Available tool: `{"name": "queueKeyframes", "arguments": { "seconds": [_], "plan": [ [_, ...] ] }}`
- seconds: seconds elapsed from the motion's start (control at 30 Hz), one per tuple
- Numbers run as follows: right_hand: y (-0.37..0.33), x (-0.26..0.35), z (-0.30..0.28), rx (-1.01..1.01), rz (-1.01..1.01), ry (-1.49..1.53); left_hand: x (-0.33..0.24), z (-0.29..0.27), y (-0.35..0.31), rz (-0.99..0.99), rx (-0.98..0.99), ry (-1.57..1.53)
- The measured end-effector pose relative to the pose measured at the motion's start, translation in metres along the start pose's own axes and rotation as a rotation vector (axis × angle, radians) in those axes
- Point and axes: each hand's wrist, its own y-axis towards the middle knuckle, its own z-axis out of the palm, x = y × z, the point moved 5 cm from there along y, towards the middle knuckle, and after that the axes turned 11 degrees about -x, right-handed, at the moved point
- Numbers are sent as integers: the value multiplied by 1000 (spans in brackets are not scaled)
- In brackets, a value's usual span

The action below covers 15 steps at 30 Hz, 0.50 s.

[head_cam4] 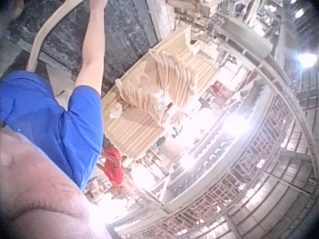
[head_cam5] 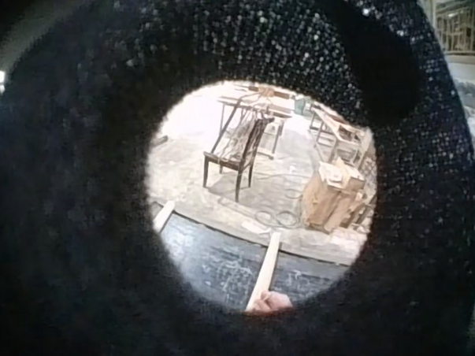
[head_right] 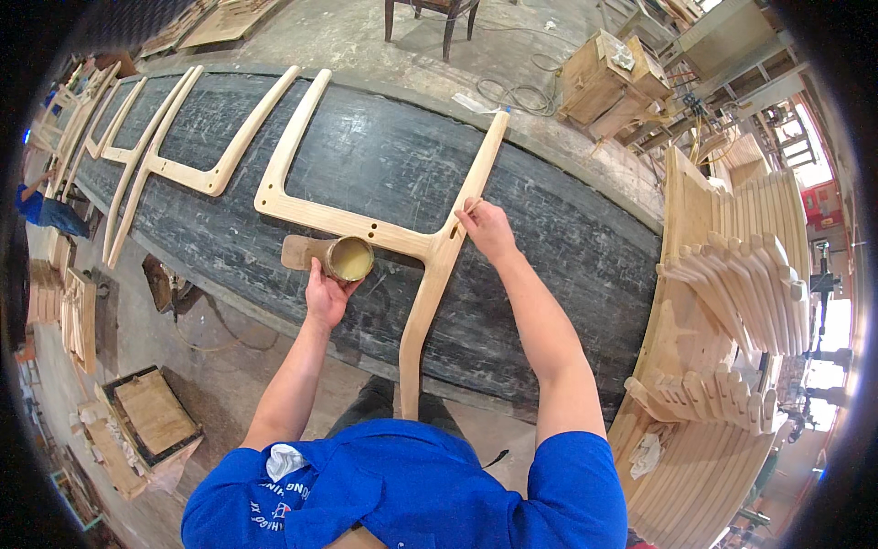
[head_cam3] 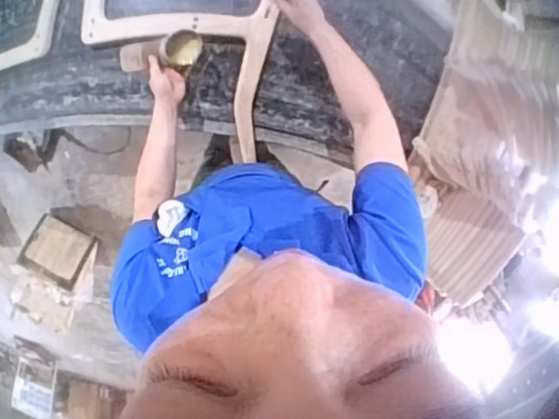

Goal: The person applies a light-colored finish to several wooden chair frames laid out on a workbench. They use a small brush to apply the finish to the edges and surfaces of each frame, then move to the next frame in sequence.

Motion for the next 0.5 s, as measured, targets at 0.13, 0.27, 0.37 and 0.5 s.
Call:
{"name": "queueKeyframes", "arguments": {
  "seconds": [0.13, 0.27, 0.37, 0.5],
  "plan": [
    [6, 10, -5, 71, -200, -154, -3, -1, -1, 2, 8, 9],
    [0, 18, -12, 382, -385, -136, -4, -1, -5, 5, 10, 7],
    [-7, 31, -25, 405, -417, -20, -7, -6, -12, 10, -1, 17],
    [-17, 34, -45, 193, -108, 221, -11, -10, -29, 44, -29, 9]
  ]
}}
